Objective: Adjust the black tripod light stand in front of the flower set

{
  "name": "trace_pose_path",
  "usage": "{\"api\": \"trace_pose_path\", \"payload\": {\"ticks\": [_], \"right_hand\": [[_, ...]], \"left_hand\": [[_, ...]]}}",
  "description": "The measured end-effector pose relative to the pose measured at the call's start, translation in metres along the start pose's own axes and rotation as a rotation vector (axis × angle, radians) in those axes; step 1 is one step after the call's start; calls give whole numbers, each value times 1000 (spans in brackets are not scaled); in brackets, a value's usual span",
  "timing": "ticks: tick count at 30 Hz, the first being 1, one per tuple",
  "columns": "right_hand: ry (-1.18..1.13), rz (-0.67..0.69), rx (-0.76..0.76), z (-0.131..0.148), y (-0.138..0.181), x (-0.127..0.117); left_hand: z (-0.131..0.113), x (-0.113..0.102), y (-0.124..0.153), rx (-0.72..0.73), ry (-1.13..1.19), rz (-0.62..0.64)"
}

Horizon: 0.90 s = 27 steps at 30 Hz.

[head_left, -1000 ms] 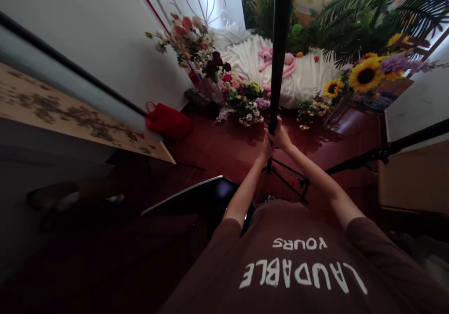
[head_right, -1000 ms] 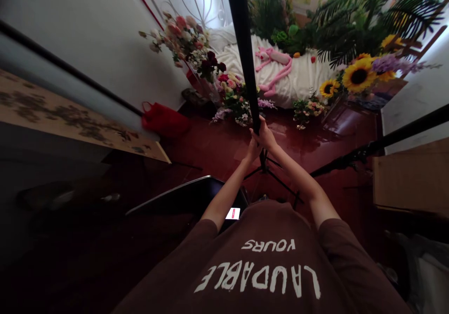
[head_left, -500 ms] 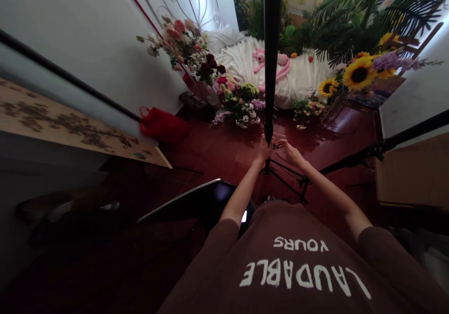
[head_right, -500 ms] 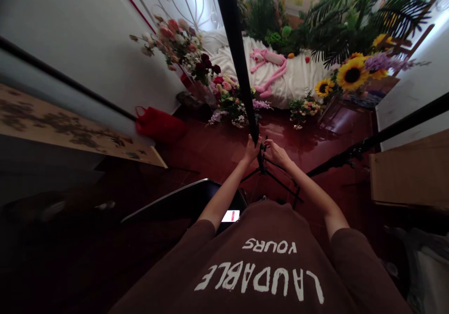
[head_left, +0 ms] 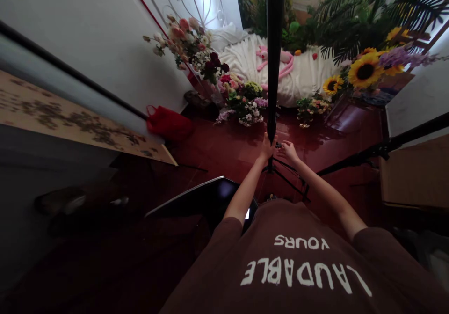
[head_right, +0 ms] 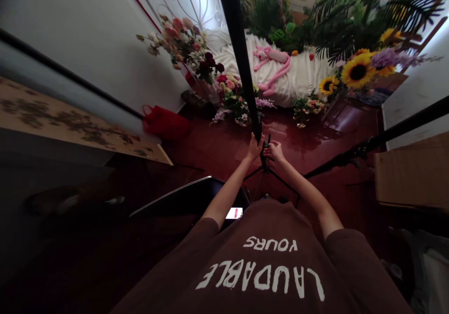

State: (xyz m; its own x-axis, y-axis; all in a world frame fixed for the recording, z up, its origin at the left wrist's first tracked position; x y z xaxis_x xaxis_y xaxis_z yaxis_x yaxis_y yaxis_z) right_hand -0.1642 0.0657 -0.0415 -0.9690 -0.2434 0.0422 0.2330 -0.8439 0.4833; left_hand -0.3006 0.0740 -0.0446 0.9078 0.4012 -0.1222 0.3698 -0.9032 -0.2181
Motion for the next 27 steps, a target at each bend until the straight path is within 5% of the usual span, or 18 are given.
{"api": "trace_pose_path", "payload": {"ticks": [4,8,11,18,27], "right_hand": [[105,-29,-20,2,3,-5],[465,-152,-467,35,20,-10],[694,-171,-642,47,35,-4],[956,-188,-633,52,37,2],[727,-111,-493,36,20,-9]], "left_hand": [[-2,0,1,-13,-2,2],[-2,-1,1,-18,-10,1],[-2,0,0,-10,-9,4],[0,0,0,0,-9,-3],[-7,-1,6,-27,-55,-74]]}}
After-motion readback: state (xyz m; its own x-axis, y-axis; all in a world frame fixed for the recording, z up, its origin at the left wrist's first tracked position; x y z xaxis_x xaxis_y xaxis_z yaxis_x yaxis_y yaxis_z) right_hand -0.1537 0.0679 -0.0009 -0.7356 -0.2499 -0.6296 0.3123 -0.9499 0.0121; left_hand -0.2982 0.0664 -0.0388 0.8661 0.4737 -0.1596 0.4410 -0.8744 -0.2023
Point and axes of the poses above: each hand's wrist, its own y-axis away from the middle knuckle, its own x-axis out of the palm, z = x × y, the point moved 8 cm from there along -y, towards the middle knuckle, and after that the axes turned 10 degrees about y, right-handed, at the moved point
